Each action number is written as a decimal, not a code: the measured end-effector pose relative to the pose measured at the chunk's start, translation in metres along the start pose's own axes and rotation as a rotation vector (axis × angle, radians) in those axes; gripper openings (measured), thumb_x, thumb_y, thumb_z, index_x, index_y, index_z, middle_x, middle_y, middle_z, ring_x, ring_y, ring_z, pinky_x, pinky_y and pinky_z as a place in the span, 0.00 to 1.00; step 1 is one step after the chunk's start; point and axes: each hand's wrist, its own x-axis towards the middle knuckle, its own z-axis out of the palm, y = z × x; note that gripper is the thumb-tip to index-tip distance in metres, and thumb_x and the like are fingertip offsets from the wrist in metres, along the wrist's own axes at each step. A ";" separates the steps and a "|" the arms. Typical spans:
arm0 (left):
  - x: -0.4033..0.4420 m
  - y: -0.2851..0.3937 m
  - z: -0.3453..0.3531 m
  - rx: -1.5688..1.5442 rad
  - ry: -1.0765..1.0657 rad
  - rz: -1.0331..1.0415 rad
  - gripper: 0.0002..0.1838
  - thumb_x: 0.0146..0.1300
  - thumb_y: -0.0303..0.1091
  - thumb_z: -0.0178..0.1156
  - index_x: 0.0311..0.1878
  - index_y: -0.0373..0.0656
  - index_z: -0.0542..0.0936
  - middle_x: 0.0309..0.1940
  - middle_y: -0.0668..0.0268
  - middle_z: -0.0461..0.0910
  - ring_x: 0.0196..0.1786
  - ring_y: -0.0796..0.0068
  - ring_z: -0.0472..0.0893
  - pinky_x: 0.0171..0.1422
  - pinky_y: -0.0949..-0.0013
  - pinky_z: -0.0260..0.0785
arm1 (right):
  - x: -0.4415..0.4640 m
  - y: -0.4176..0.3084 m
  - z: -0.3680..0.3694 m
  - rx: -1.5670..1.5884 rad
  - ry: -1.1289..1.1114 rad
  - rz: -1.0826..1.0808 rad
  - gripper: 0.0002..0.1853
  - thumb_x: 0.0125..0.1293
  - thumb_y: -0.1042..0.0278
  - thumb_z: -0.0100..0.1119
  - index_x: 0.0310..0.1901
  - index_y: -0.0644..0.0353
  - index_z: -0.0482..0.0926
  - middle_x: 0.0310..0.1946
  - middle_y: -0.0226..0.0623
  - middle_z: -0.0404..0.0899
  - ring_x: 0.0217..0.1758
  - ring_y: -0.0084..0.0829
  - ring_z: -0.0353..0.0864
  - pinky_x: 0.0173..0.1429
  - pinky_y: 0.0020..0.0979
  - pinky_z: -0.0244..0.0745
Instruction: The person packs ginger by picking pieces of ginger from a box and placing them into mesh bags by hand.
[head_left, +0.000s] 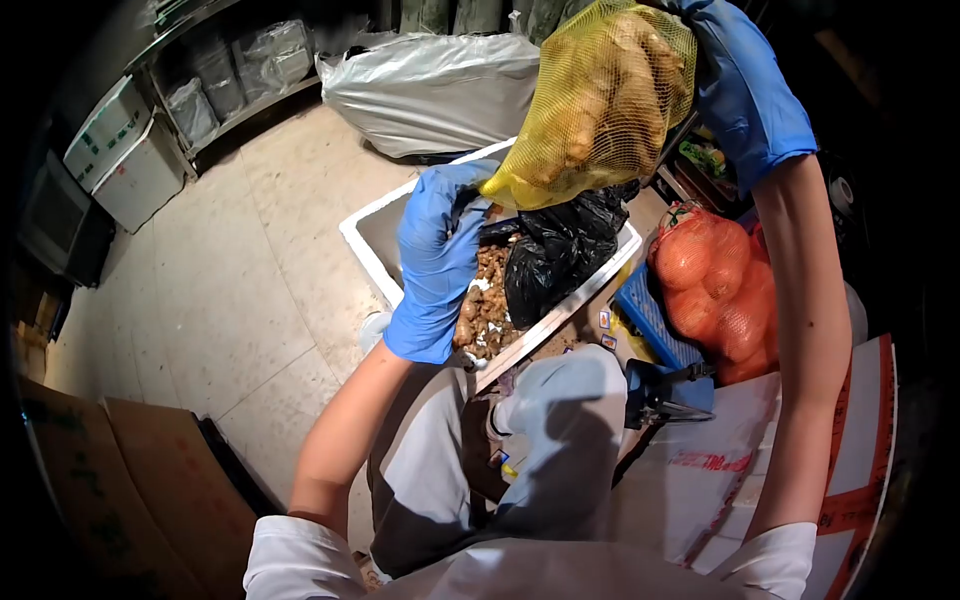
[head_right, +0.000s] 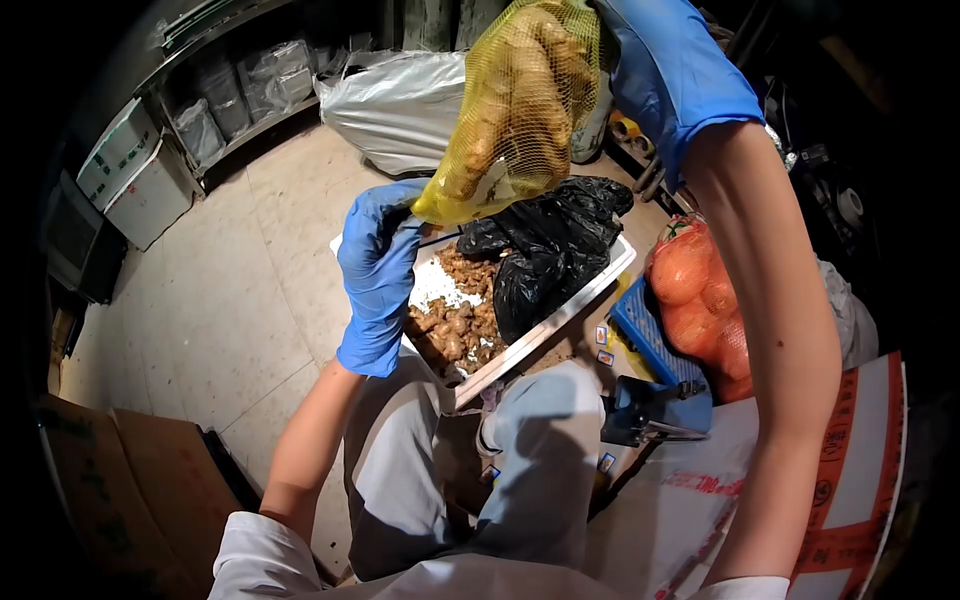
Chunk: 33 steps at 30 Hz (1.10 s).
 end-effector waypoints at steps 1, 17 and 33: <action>0.000 0.003 0.000 0.021 -0.002 0.010 0.11 0.48 0.19 0.54 0.38 0.37 0.73 0.31 0.62 0.74 0.33 0.72 0.73 0.38 0.75 0.65 | -0.002 -0.004 -0.001 -0.049 0.039 -0.009 0.07 0.55 0.70 0.47 0.25 0.61 0.73 0.20 0.32 0.74 0.22 0.24 0.73 0.28 0.22 0.70; -0.007 -0.001 -0.015 -0.120 -0.233 -0.236 0.32 0.41 0.37 0.66 0.52 0.42 0.67 0.45 0.62 0.67 0.49 0.70 0.68 0.54 0.72 0.59 | -0.007 -0.009 0.001 -0.272 0.037 -0.224 0.07 0.54 0.67 0.52 0.30 0.63 0.73 0.25 0.33 0.73 0.29 0.25 0.74 0.35 0.23 0.70; 0.028 0.034 0.030 -0.379 -0.294 -0.246 0.47 0.37 0.30 0.69 0.60 0.40 0.52 0.51 0.58 0.66 0.51 0.73 0.69 0.52 0.71 0.64 | 0.000 0.024 -0.007 -1.057 -0.438 -0.379 0.09 0.60 0.70 0.42 0.31 0.62 0.74 0.29 0.31 0.74 0.32 0.17 0.73 0.35 0.18 0.69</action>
